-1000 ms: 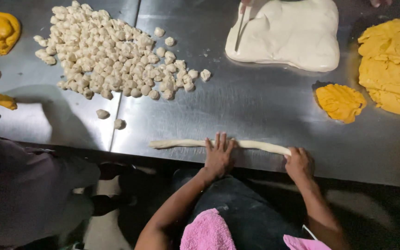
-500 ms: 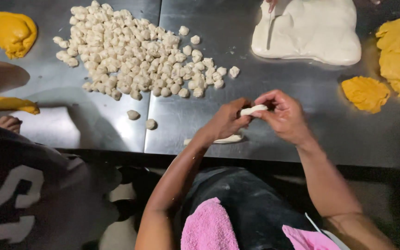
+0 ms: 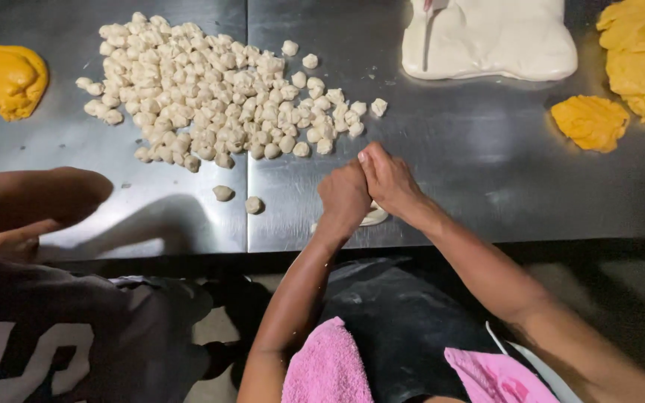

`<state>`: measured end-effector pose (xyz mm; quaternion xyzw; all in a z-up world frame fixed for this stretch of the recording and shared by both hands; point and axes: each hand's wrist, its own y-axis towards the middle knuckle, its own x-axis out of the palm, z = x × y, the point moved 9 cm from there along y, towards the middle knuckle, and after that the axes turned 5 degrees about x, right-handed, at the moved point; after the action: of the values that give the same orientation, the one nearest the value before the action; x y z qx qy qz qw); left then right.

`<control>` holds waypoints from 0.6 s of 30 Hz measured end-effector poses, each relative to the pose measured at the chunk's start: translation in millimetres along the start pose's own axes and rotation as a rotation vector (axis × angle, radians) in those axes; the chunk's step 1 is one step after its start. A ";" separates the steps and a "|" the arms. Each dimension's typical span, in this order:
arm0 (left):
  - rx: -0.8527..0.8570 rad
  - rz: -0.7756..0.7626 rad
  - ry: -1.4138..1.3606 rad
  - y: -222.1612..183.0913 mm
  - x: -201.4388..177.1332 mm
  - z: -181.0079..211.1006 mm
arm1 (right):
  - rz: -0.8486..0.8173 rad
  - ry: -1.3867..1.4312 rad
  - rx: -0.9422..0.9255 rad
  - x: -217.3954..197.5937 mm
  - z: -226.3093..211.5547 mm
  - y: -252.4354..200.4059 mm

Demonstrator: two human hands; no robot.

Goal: Portioning bread dough by pinching off small pieces from a rolled-out strip on a stainless steel workbench.

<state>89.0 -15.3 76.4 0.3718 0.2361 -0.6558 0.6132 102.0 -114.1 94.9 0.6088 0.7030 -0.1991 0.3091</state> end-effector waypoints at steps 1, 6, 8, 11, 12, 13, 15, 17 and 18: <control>-0.011 0.007 0.006 1.3 -0.2 -3.1 | -0.010 0.005 -0.009 1.2 -0.1 3.0; -0.130 0.181 -0.138 -4.3 1.7 -43.1 | -0.061 0.070 -0.229 7.2 -25.9 11.2; -0.135 0.199 -0.106 -5.5 4.5 -44.3 | -0.129 0.170 -0.308 6.1 -43.5 14.0; -0.176 0.216 0.008 -11.6 -4.8 -39.9 | -0.200 0.127 -0.242 27.6 -28.8 21.4; -0.198 0.212 0.088 -10.0 -12.0 -37.4 | -0.185 -0.022 -0.102 36.5 -9.2 29.8; -0.210 0.222 0.096 -6.4 -15.4 -39.7 | -0.195 -0.016 -0.115 45.9 -0.9 38.6; -0.287 0.188 0.225 -4.2 -16.3 -46.9 | -0.313 0.159 -0.086 71.8 20.9 48.5; -0.325 0.155 0.258 -11.4 7.6 -83.0 | -0.465 0.308 -0.109 111.0 53.8 48.5; -0.353 0.122 0.286 -14.0 20.3 -101.4 | -0.608 0.450 -0.130 132.5 66.4 46.2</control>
<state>95.9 51.5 -3.5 0.3617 0.4086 -0.5066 0.6675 150.9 -52.4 -38.8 0.3802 0.9128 -0.0982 0.1118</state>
